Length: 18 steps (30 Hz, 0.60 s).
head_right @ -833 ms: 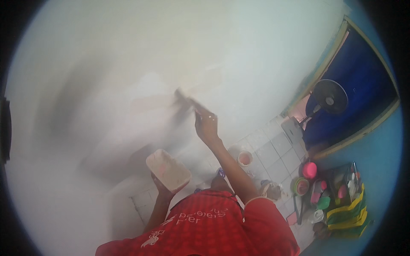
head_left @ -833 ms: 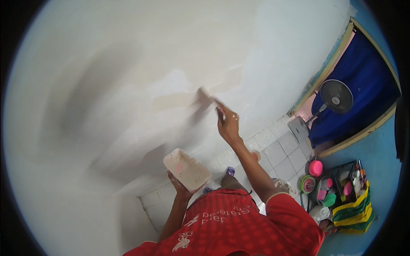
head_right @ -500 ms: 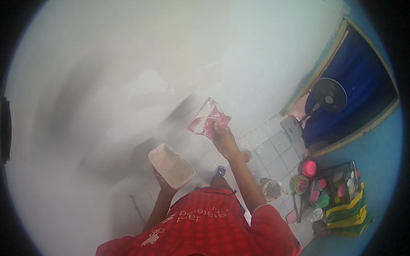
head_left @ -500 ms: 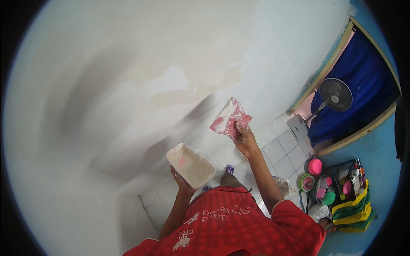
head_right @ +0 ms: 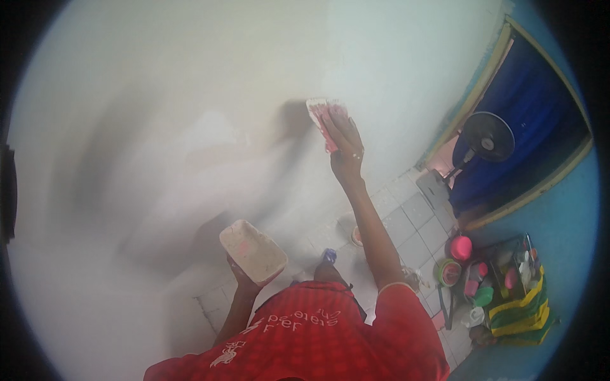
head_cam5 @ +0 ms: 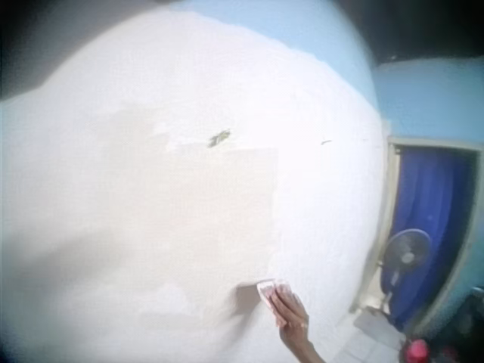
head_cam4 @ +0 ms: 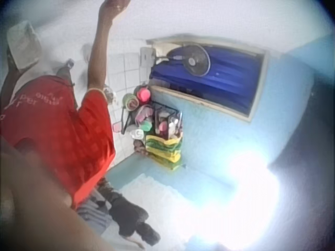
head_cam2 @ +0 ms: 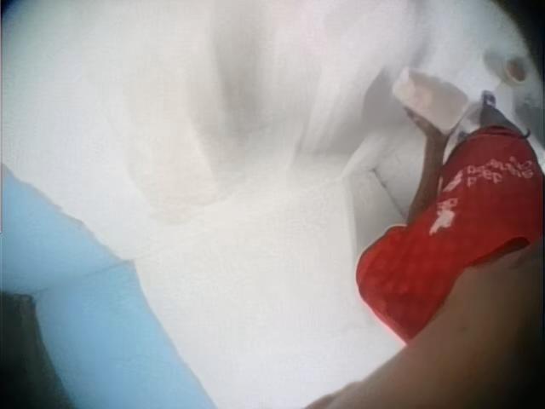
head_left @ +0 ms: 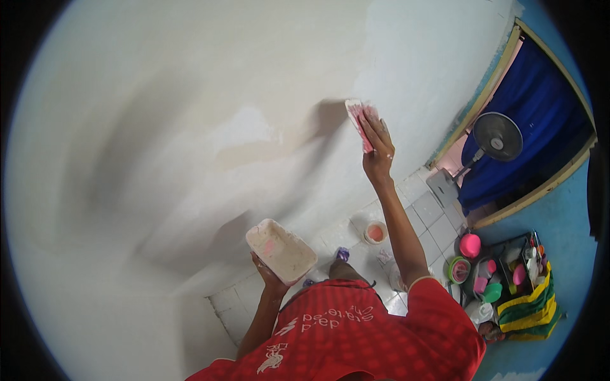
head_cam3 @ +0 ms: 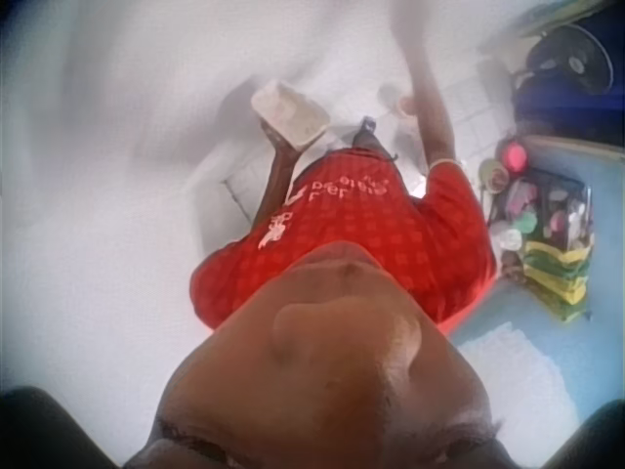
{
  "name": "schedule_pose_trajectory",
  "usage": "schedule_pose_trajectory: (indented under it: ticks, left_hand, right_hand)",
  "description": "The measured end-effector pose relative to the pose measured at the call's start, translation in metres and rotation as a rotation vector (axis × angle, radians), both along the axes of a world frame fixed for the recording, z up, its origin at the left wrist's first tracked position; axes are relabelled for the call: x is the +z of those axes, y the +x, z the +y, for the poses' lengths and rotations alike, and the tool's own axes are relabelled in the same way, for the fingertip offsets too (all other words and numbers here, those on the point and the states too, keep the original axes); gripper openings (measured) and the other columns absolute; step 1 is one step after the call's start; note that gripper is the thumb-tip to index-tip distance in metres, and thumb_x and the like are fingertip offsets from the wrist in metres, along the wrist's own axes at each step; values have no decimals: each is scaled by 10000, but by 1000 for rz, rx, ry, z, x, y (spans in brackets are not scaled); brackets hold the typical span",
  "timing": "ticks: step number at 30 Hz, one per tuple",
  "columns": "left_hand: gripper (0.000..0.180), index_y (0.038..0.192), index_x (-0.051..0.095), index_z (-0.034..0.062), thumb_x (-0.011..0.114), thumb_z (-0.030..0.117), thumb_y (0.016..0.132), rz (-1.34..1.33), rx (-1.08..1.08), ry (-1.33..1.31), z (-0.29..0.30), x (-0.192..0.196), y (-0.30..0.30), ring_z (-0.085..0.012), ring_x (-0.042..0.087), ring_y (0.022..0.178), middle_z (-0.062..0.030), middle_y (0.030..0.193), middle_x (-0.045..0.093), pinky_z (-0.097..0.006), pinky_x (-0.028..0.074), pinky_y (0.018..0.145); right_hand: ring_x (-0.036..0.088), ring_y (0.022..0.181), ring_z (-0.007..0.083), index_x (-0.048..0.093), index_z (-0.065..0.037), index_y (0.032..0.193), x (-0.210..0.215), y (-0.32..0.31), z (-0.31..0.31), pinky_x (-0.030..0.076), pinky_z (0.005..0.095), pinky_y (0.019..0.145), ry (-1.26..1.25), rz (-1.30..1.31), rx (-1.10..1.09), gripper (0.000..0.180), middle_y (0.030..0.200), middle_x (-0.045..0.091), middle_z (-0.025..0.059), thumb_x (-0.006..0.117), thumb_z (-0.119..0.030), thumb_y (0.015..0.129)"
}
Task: The person repeatedly scoops white plaster from a small container and spreads it onto a wall using a pink trowel. The person works on a single wall section, smoothing the plaster in overlapping strokes.
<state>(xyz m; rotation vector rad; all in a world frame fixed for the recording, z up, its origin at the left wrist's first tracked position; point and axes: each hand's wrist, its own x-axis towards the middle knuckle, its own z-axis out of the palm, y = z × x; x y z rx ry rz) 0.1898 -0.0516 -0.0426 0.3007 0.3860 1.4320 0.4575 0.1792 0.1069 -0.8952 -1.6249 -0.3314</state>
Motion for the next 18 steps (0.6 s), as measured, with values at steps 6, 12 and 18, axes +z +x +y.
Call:
schedule_pose_trajectory:
  ticks: [6, 12, 18]
  left_hand:
    - [788, 1487, 483, 187, 295, 781, 1003, -70, 53, -87, 0, 0, 7, -286, 603, 1282, -72, 1371, 601, -549, 536, 1040]
    - [795, 1493, 484, 196, 329, 792, 989, -51, 48, -81, 0, -8, 3, -290, 602, 1278, -71, 1366, 604, -555, 526, 1047]
    - [795, 1480, 493, 195, 318, 795, 989, -59, 49, -73, -1, 1, -1, -288, 614, 1262, -68, 1354, 614, -560, 536, 1030]
  right_hand:
    - [517, 1419, 415, 690, -95, 1382, -36, -14, 50, 379, 538, 1199, -9, -133, 46, 532, 1483, 608, 165, 611, 70, 883]
    - [568, 1368, 407, 681, -79, 1373, -101, 2, 20, 432, 525, 1153, -148, -246, 89, 503, 1434, 641, 175, 586, 55, 897]
    - [705, 1212, 296, 686, -16, 1338, -94, 15, -15, 542, 358, 1004, -373, 209, 34, 316, 1310, 710, 210, 564, 1, 1046]
